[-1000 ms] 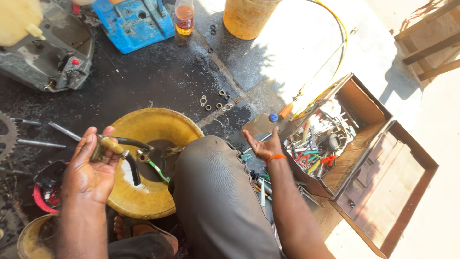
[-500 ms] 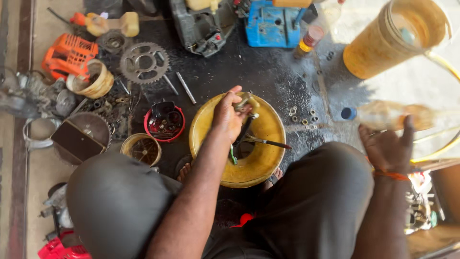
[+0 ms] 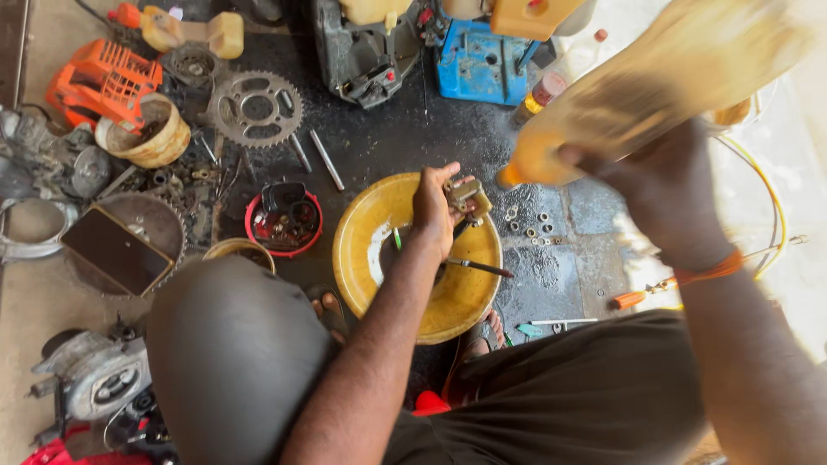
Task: The person sits on the floor and scrubs a metal motorcycle handlebar and lever assembly with a brush in a yellow basin filled with liquid. Near the end, the person pours water from a plastic bottle over the part to rinse it while continuing to scrub.
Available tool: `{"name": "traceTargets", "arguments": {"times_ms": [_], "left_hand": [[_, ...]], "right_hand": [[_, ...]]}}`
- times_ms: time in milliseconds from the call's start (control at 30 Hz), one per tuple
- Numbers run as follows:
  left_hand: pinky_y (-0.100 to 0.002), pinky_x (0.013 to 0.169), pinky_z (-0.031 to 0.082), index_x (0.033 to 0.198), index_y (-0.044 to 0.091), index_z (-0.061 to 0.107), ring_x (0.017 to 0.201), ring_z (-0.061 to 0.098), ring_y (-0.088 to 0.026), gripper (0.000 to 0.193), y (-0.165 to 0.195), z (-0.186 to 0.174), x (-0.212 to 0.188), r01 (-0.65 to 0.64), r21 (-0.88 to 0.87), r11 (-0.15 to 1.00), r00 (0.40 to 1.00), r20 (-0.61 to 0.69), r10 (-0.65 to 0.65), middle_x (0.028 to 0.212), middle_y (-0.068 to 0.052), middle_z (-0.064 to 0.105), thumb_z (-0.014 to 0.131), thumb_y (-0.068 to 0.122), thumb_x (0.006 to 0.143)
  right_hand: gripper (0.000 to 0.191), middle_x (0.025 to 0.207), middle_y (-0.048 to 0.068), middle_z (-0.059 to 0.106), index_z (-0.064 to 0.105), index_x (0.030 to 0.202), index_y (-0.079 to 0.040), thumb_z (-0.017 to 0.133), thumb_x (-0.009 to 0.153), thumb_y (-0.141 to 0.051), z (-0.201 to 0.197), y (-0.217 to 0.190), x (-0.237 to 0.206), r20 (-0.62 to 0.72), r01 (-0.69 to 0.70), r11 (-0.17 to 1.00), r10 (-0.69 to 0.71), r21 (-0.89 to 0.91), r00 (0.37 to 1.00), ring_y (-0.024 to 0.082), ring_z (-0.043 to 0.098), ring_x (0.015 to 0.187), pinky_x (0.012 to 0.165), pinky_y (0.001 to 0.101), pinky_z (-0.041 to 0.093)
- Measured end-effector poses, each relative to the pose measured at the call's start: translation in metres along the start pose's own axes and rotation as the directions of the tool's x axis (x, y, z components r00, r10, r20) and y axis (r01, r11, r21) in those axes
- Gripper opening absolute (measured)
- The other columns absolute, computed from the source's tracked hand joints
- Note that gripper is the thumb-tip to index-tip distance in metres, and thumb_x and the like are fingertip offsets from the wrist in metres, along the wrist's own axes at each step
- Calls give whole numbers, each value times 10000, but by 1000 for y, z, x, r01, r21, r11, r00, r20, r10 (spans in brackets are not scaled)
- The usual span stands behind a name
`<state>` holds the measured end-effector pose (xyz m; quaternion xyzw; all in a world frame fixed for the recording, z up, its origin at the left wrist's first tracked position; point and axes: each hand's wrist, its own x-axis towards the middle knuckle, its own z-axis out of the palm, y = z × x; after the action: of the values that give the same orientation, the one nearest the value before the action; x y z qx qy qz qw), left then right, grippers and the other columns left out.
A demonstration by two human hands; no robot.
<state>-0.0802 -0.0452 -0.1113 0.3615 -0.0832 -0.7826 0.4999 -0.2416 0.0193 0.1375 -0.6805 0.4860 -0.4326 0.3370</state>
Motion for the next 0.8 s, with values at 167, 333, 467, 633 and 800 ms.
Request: {"name": "traceTargets", "arguments": {"times_ms": [167, 333, 467, 633, 800], "left_hand": [[-342, 831, 577, 1367, 71, 562, 884, 696, -206, 532, -21, -10, 16, 29, -6, 1000, 999, 12, -29, 1170, -145, 693, 513, 368, 928], [-373, 798, 592, 1376, -97, 530, 859, 680, -220, 532, -26, -15, 25, -43, 103, 994, 998, 49, 38, 1098, -170, 639, 539, 247, 970], [-321, 853, 582, 1484, 19, 421, 936, 687, -180, 563, -24, -11, 20, -10, 285, 958, 999, 37, -1, 1165, -133, 661, 577, 74, 946], [-318, 898, 572, 1537, 57, 388, 987, 667, -178, 705, -10, -8, 4, -97, 285, 954, 994, 84, 76, 1287, -150, 560, 622, -60, 881], [-329, 939, 584, 1560, 106, 333, 1033, 661, -201, 789, 8, -6, -9, -101, 330, 939, 995, 52, 89, 1314, -206, 496, 641, -85, 859]], "right_hand": [[506, 1268, 107, 699, 569, 1315, 54, 878, 940, -87, 24, 3, 3, 31, 75, 994, -73, -75, 997, 177, 708, 1191, 1100, 348, 603], [510, 1231, 126, 713, 597, 1298, 64, 891, 913, -96, 29, -9, 7, -27, 40, 992, -43, -117, 999, 194, 719, 1201, 1068, 353, 609], [517, 1182, 94, 703, 574, 1249, 27, 878, 864, -138, 36, -17, 9, -72, 43, 998, -46, -42, 996, 169, 715, 1134, 1011, 322, 611], [488, 1154, 110, 707, 578, 1219, 46, 880, 873, -119, 36, -21, 14, -102, 54, 987, -70, -151, 992, 185, 724, 1109, 1020, 330, 613], [520, 1186, 92, 695, 568, 1252, 46, 888, 890, -144, 34, -20, 12, -89, 117, 985, -129, -125, 988, 176, 709, 1131, 1040, 318, 603]]}}
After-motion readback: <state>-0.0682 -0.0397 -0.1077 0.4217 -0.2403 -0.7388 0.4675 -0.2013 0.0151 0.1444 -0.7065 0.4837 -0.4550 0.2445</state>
